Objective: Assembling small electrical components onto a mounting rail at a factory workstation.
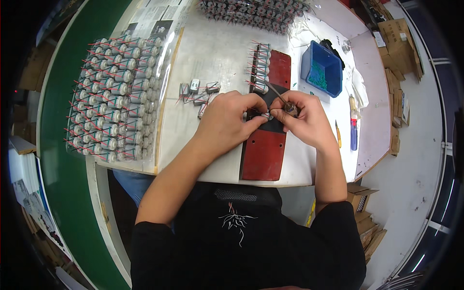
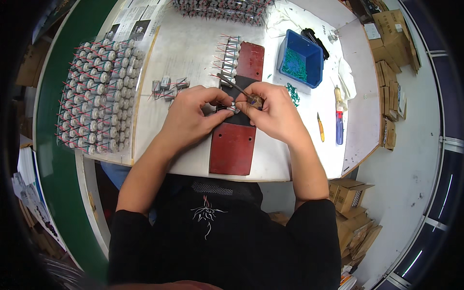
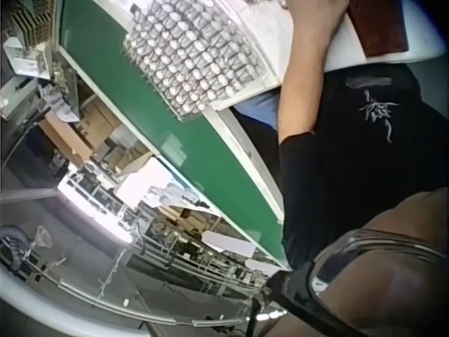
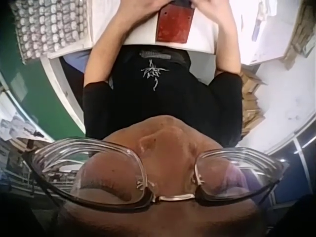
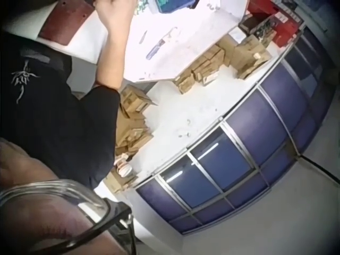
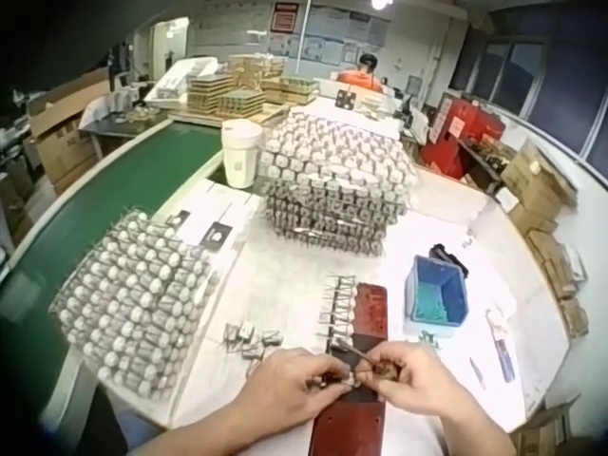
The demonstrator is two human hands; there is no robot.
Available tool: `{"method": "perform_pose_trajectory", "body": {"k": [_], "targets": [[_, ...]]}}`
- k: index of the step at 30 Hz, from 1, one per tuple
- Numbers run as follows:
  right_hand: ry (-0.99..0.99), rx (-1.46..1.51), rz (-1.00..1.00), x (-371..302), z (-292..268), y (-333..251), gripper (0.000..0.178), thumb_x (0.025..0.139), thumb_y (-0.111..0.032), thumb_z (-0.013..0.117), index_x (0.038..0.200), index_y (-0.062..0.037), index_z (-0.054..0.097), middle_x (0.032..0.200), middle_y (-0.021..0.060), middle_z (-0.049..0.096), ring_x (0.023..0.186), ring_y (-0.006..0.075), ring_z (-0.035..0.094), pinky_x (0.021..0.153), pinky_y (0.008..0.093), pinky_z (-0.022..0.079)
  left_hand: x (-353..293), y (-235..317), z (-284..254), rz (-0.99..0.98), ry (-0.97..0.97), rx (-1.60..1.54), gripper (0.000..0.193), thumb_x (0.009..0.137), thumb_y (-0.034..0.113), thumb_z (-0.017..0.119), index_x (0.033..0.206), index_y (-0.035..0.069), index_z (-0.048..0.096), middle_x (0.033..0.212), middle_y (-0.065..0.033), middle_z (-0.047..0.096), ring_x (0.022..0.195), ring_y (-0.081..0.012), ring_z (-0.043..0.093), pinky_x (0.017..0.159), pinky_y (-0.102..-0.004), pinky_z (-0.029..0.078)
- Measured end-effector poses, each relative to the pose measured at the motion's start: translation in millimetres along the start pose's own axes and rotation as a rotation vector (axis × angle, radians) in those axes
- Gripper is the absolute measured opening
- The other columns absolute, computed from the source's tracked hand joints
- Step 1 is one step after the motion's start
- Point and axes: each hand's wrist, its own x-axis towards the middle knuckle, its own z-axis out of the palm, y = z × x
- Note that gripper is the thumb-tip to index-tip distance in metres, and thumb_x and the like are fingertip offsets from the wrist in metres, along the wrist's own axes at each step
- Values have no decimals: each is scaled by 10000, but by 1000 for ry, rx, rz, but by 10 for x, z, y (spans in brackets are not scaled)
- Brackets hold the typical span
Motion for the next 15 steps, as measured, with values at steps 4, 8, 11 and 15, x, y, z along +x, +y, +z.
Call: {"method": "perform_pose_trajectory", "body": {"k": [4,8,11,15], "targets": [[-2,-37,-15,10,0,-27,102,885,-46,750,924,36,703,689,78,669,535,91,615,490,257,454,-3,-1,5,-15,-4,16,202,803,152,832,979,77,766,864,-79,746,780,-227,694,700,-351,533],[-34,81,80,36,-13,-59,114,876,-43,749,933,44,703,663,96,659,533,99,621,496,275,467,2,-19,22,-7,2,-5,210,797,153,834,977,74,761,862,-83,746,789,-227,701,698,-347,534],[-72,12,98,47,-34,-99,80,916,-33,735,959,22,696,721,21,645,576,61,582,516,237,464,1,-11,19,-25,-16,-8,228,794,169,843,980,69,755,885,-85,743,788,-226,696,705,-343,537],[-90,-31,117,58,-41,-127,83,928,-38,745,951,7,679,749,-13,639,591,42,558,514,218,455,22,23,56,2,31,14,234,795,162,849,976,57,745,918,-75,737,764,-198,680,690,-324,528]]}}
